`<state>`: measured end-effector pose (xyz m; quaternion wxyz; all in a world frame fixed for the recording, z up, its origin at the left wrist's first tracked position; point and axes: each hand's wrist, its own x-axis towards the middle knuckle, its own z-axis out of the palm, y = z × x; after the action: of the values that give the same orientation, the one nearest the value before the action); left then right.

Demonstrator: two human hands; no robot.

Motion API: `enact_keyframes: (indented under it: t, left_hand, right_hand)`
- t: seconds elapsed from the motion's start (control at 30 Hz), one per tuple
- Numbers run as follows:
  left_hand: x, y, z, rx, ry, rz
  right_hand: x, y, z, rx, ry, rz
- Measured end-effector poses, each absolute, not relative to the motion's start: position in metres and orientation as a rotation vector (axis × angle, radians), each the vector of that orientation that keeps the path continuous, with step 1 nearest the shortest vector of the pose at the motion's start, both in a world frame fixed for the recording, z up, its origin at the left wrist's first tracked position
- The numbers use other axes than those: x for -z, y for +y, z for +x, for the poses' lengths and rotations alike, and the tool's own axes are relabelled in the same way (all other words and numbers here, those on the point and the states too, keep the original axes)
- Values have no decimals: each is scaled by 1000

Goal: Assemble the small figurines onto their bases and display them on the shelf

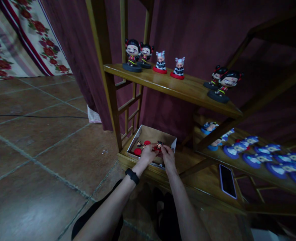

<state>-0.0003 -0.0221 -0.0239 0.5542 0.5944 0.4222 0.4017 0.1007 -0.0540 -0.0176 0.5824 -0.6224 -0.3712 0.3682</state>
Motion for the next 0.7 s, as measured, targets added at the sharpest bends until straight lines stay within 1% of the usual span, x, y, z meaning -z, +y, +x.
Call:
enact_keyframes:
  t: [0.17,0.3,0.4,0.7]
  left_hand:
    - [16,-28,-1,-914,1066,1513]
    - [9,-32,-2,-875,1207,1659]
    - [8,-32,-3,-883,1207,1687]
    - [13,-29,-3,-909,1151,1575]
  right_hand:
    - [24,-52,101,-1004,-817,-1422]
    - [23,-53,103,-896,-861,-1470]
    - [19,-55,104,-818,-913,-1485]
    - [21,-54,105,-906,-915,-1432]
